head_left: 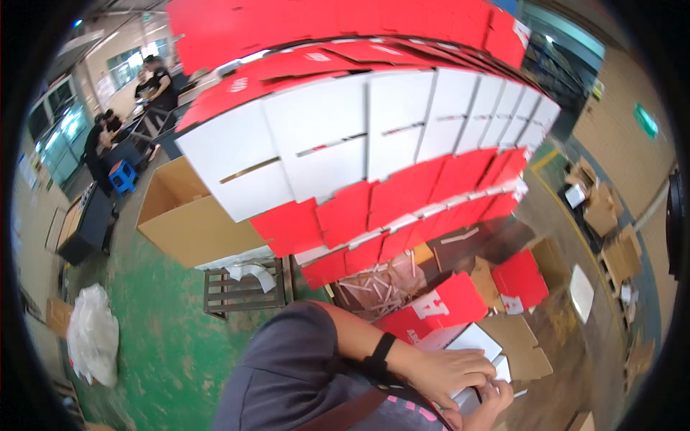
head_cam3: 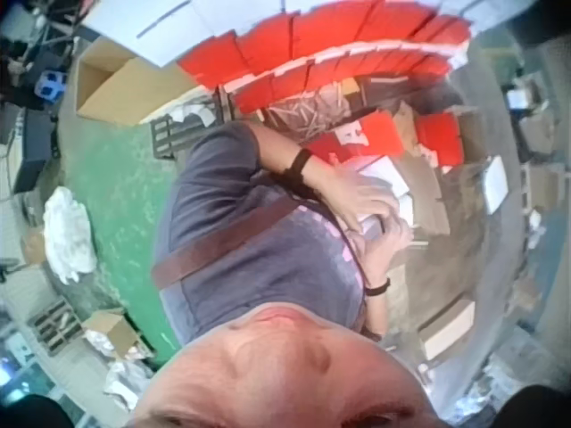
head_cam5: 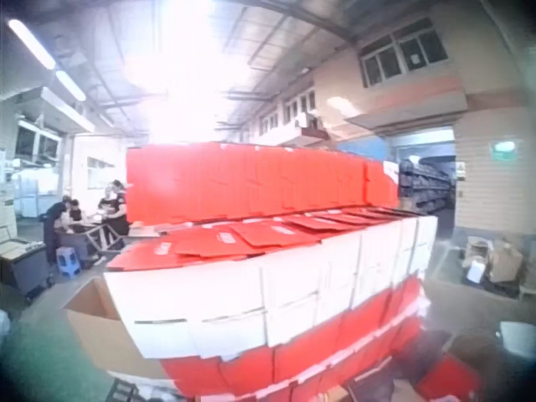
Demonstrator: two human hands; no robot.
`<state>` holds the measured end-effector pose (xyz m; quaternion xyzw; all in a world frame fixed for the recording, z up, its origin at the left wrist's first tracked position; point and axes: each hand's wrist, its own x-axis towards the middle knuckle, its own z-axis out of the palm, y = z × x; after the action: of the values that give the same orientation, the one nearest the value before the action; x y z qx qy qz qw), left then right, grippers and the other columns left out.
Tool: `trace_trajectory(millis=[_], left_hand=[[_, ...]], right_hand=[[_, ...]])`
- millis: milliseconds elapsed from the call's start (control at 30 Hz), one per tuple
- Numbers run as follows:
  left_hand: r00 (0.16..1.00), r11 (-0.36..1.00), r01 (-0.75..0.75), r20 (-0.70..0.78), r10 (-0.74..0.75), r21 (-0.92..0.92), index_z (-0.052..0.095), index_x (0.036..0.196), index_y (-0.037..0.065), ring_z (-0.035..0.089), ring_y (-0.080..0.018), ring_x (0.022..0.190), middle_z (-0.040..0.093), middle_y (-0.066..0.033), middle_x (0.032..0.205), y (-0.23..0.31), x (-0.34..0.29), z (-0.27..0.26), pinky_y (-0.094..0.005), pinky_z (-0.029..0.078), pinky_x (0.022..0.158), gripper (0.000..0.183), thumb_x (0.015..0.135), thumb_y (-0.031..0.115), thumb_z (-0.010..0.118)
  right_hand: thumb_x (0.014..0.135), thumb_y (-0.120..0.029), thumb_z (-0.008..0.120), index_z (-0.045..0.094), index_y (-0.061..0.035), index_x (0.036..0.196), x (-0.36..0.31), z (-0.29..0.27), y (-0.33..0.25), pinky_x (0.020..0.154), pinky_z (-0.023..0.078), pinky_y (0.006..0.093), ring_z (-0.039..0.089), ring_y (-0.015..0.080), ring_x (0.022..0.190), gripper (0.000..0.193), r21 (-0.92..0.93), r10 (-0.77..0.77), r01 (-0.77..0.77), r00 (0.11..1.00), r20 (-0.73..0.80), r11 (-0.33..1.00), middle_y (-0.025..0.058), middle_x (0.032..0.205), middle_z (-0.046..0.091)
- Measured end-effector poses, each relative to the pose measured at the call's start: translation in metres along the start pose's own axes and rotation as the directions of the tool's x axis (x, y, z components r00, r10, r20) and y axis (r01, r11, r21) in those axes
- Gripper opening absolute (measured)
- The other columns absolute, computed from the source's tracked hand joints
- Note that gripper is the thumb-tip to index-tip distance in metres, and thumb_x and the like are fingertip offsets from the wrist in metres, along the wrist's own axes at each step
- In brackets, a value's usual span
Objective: Manually fold and assemble cardboard boxes from flat blanks.
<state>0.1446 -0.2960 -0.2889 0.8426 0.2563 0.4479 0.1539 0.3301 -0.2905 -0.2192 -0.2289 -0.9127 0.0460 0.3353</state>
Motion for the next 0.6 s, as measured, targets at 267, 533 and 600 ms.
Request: trace_trajectory(millis=[267,533,600], left_hand=[[0.885,0.968,0.036,0.443,-0.147,0.250,0.050,0.135,0.003,0.032,-0.0256,0.144,0.040,-0.0136,0.151,0.010,-0.009,-0.009,-0.0438,0.024,0.119,0.055,0.088,0.030,0.061],[0.737,0.995,0.078,0.676,-0.016,-0.061,0.060,0.127,0.006,0.045,-0.0234,0.136,0.050,-0.0094,0.144,0.008,0.009,-0.015,-0.0373,0.036,0.115,0.040,0.088,0.011,0.051],[0.776,0.994,0.010,0.628,0.062,-0.111,0.061,0.124,0.006,0.047,-0.0239,0.134,0.052,-0.0095,0.142,0.007,0.004,-0.010,-0.0379,0.038,0.113,0.038,0.088,0.012,0.052]], right_hand=[[0.071,-0.021,0.079,0.058,-0.0039,0.126,0.102,-0.039,0.043,0.092,0.048,0.0452,0.057,0.0398,0.112,0.061,-0.196,0.053,-0.026,0.989,0.137,0.980,0.0210,0.121,0.059],[0.095,-0.028,0.053,0.040,0.0097,0.137,0.047,0.007,0.028,0.102,0.044,0.0430,0.051,0.0351,0.127,0.058,-0.279,0.052,0.062,0.922,0.385,0.958,0.0246,0.136,0.052],[0.095,-0.036,0.056,0.036,0.0075,0.143,0.033,-0.007,0.045,0.108,0.038,0.0478,0.041,0.0377,0.137,0.068,0.230,-0.101,-0.050,0.792,0.601,0.972,0.0264,0.144,0.044]])
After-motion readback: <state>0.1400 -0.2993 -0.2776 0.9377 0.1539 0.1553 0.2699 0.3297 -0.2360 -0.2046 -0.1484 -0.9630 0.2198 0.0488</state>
